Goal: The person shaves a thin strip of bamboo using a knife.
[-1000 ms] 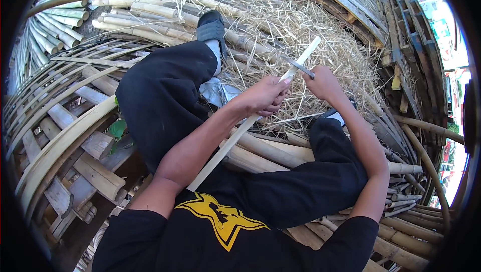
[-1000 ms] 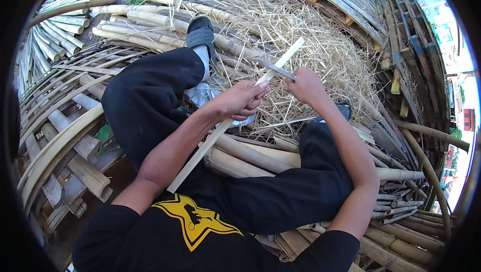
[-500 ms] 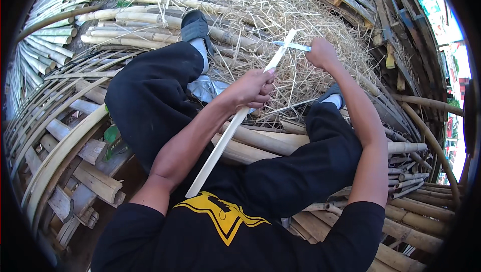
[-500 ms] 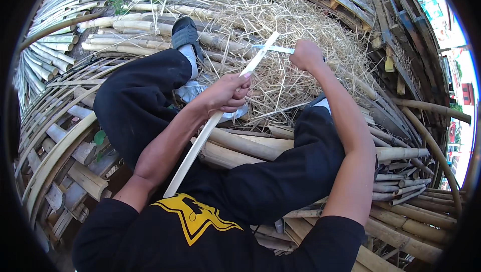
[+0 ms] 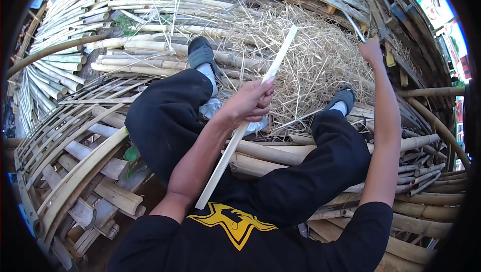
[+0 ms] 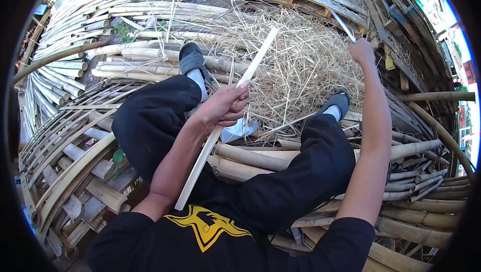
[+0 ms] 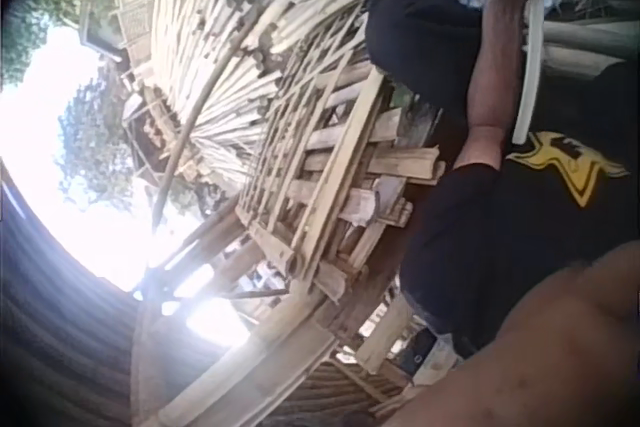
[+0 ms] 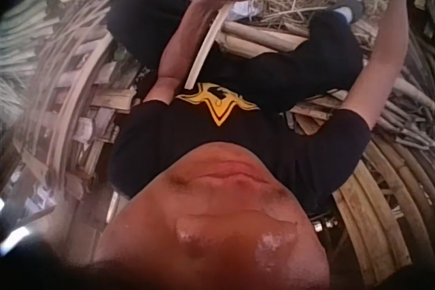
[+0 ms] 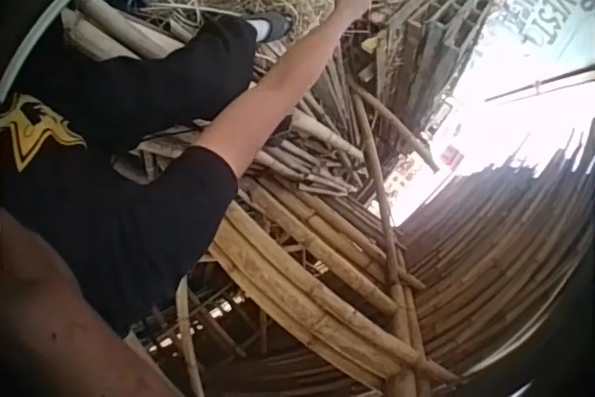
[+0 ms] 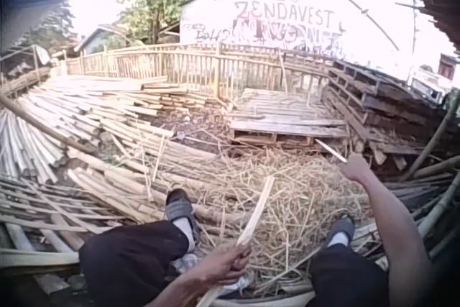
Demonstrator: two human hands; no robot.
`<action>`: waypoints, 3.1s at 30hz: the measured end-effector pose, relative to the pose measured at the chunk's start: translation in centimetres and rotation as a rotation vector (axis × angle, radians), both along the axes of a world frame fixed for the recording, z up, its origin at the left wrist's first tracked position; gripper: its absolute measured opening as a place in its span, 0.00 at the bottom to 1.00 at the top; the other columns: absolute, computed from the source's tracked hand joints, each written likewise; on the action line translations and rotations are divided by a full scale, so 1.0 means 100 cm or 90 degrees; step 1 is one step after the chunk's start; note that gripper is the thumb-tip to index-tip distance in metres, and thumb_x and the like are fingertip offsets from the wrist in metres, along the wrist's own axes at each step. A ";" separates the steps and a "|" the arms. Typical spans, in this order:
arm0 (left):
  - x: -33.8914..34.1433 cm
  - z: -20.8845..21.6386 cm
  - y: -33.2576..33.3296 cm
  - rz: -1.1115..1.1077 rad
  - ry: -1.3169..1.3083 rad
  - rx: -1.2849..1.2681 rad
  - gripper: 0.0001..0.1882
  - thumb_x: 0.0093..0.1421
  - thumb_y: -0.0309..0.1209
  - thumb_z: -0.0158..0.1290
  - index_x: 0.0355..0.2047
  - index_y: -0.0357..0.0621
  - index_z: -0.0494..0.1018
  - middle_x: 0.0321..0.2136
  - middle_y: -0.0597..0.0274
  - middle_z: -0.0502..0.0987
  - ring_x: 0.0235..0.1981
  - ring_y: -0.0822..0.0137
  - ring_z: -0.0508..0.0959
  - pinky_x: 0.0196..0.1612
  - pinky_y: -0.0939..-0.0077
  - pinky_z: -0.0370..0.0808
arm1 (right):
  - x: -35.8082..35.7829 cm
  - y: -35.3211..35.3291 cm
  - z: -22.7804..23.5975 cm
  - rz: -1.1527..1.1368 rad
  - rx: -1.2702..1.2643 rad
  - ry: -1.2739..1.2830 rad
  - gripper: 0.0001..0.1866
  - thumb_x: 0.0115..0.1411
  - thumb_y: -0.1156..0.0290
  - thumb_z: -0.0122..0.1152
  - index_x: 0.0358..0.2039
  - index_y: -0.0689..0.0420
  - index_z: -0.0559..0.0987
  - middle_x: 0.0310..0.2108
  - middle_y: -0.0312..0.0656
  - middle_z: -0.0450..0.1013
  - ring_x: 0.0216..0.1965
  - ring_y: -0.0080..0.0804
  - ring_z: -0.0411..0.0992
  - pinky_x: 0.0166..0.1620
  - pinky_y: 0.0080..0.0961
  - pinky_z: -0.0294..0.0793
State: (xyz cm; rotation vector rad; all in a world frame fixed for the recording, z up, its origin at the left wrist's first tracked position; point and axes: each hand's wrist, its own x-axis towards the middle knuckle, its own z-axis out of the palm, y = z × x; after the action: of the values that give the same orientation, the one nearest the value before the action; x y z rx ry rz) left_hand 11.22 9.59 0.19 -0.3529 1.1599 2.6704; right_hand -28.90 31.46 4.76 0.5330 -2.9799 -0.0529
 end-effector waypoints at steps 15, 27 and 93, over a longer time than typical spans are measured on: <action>0.004 -0.014 0.008 0.004 -0.032 -0.143 0.18 0.68 0.44 0.36 0.24 0.49 0.56 0.10 0.77 0.49 0.06 0.83 0.48 0.06 0.85 0.45 | 0.198 -0.108 -0.053 0.329 0.000 -0.231 0.18 0.51 0.61 0.55 0.24 0.67 0.76 0.25 0.58 0.73 0.29 0.53 0.74 0.36 0.43 0.73; -0.003 -0.032 0.020 -0.004 -0.141 -0.006 0.15 0.68 0.42 0.38 0.26 0.50 0.58 0.11 0.77 0.52 0.07 0.83 0.49 0.06 0.86 0.45 | 0.129 -0.097 -0.091 0.279 0.141 -0.177 0.16 0.48 0.65 0.55 0.30 0.67 0.77 0.32 0.59 0.75 0.36 0.53 0.75 0.42 0.42 0.74; -0.010 -0.018 0.027 0.186 0.084 -0.260 0.19 0.68 0.42 0.40 0.42 0.36 0.70 0.15 0.78 0.56 0.13 0.86 0.53 0.16 0.87 0.50 | 0.201 -0.093 0.035 0.192 -0.669 -0.533 0.23 0.58 0.50 0.58 0.26 0.61 0.75 0.09 0.26 0.54 0.08 0.13 0.52 0.12 0.17 0.48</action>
State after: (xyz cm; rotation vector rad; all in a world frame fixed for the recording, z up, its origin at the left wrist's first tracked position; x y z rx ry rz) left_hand 10.27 12.29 -1.58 -0.4457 1.8309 2.7118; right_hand -8.82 22.13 8.28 0.9456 -2.8759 2.0249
